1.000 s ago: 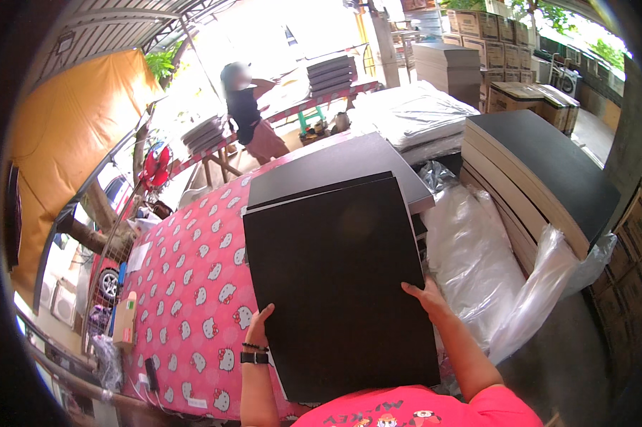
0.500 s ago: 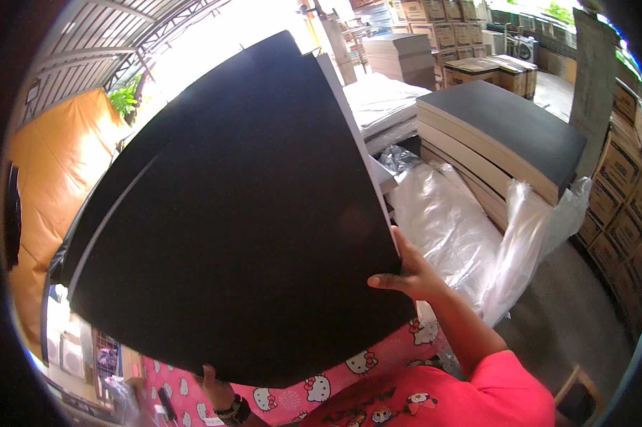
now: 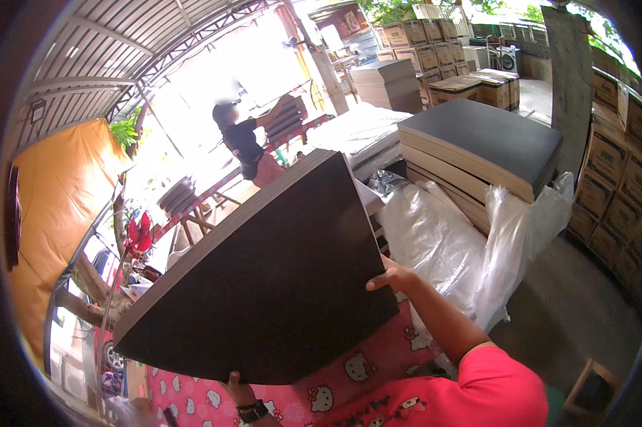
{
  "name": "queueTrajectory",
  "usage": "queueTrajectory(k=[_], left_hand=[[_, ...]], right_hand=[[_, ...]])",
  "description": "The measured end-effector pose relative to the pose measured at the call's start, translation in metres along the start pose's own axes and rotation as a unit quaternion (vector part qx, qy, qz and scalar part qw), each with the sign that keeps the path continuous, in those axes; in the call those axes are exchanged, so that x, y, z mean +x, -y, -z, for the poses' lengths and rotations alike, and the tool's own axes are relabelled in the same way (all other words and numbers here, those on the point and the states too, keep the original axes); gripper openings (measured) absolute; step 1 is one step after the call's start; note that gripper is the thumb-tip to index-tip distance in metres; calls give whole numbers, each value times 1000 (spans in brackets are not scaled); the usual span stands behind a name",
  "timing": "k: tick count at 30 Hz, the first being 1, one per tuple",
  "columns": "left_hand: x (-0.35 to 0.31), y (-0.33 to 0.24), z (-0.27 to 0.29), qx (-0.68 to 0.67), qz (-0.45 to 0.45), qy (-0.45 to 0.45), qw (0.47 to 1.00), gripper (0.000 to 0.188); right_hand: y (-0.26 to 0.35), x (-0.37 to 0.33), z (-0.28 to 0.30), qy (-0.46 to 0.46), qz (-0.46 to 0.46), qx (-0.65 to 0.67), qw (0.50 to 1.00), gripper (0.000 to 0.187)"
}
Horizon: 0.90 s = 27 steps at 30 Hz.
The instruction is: The person places black paper boards into plastic bags by hand, then stacks the bagged boards on a pallet and on a table.
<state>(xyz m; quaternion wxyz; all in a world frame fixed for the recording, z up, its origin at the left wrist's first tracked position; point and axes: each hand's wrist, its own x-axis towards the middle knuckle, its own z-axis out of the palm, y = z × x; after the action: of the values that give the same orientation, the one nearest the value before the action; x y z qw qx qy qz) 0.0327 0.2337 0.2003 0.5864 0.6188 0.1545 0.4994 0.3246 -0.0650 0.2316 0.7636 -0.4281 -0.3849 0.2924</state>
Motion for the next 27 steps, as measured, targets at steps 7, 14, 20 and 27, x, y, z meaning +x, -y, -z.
queueTrajectory(k=[7,14,20,27], left_hand=[[0,18,25,-12,37,13,999,54],[20,17,28,71,141,134,978,43],[-16,82,31,248,104,239,933,36],[-31,73,31,241,232,272,902,37]], right_hand=[[-1,4,-16,-83,26,-47,995,65],[-6,17,17,-82,-8,-93,992,69],[2,44,-14,-142,104,-177,968,67],[16,43,-38,-227,104,-185,950,52]])
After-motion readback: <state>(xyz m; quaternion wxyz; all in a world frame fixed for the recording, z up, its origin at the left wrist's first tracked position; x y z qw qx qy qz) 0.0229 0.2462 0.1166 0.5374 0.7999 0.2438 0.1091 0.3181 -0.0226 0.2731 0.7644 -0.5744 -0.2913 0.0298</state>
